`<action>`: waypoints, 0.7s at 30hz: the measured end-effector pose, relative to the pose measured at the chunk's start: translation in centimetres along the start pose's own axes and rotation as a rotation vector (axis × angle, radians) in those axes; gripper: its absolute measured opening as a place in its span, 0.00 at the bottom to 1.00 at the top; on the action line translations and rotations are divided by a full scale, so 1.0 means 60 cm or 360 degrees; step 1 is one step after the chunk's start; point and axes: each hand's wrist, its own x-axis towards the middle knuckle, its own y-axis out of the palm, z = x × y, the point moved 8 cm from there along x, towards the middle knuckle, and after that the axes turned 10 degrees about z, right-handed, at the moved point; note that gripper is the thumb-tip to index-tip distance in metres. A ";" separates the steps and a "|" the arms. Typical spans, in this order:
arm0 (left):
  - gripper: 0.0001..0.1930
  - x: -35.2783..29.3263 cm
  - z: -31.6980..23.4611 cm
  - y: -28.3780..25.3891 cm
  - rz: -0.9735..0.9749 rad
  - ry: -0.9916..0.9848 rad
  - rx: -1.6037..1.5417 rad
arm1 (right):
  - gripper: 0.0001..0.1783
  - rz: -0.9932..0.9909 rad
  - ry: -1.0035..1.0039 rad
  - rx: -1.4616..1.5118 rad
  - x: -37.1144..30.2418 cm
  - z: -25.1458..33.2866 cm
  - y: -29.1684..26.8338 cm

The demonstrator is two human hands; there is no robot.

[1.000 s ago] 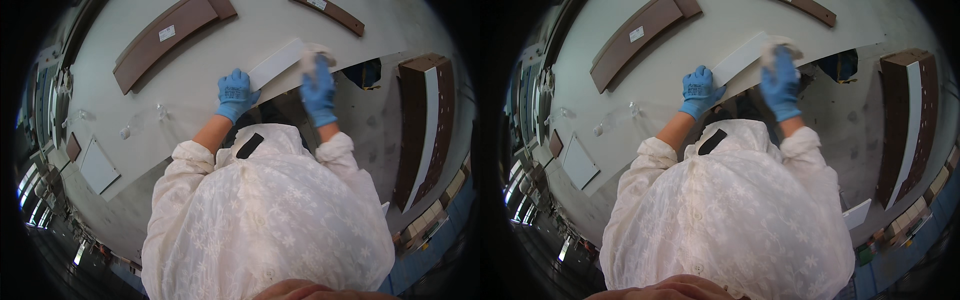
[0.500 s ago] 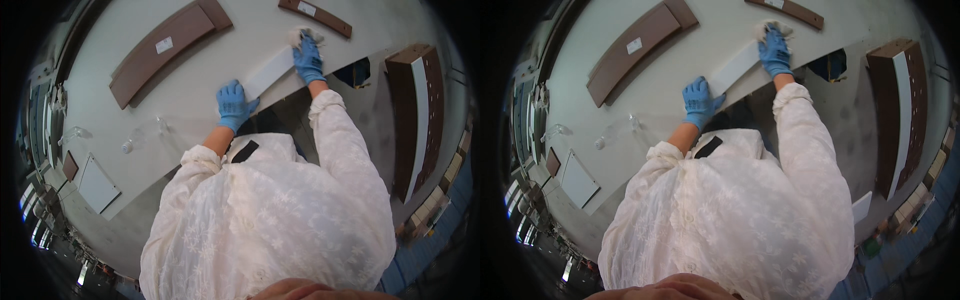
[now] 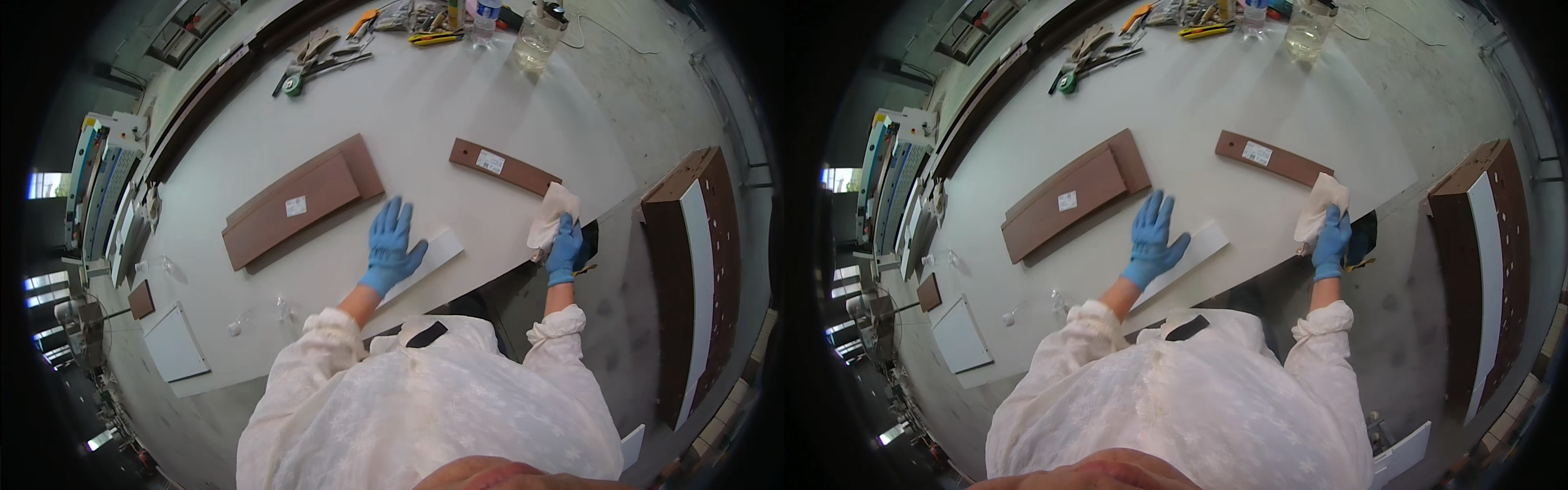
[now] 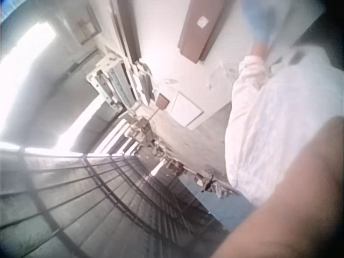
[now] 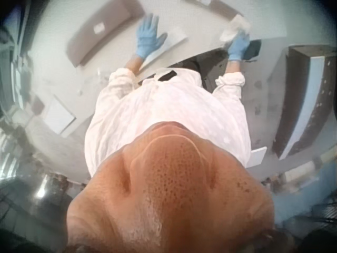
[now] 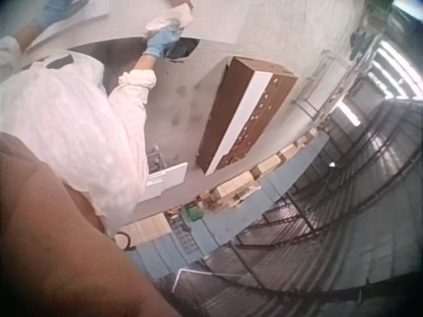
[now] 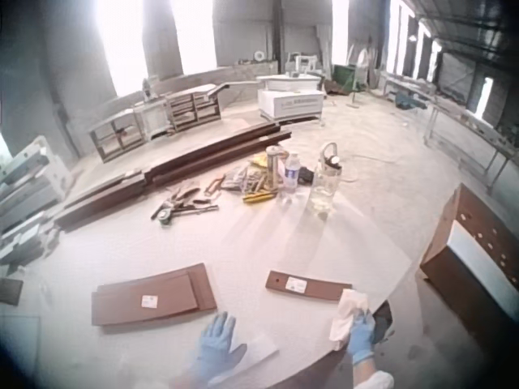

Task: The person sands and wipes several brown and white wooden panels on a workbench. They use a sanding block and a cloth, then stack the finished pieces. The person also handles a small white plastic strip and a water bottle during the process.

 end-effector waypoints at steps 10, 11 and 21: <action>0.46 0.373 -0.038 0.142 0.0472 0.0300 0.0085 | 0.26 0.0088 -0.0362 0.0001 0.112 0.105 -0.055; 0.44 0.378 -0.039 0.140 0.0417 0.0339 0.0004 | 0.26 0.0128 -0.0352 -0.0044 0.116 0.109 -0.056; 0.44 0.265 -0.136 0.180 0.0389 0.0215 -0.0034 | 0.33 0.0355 -0.1217 -0.1179 0.071 0.152 0.139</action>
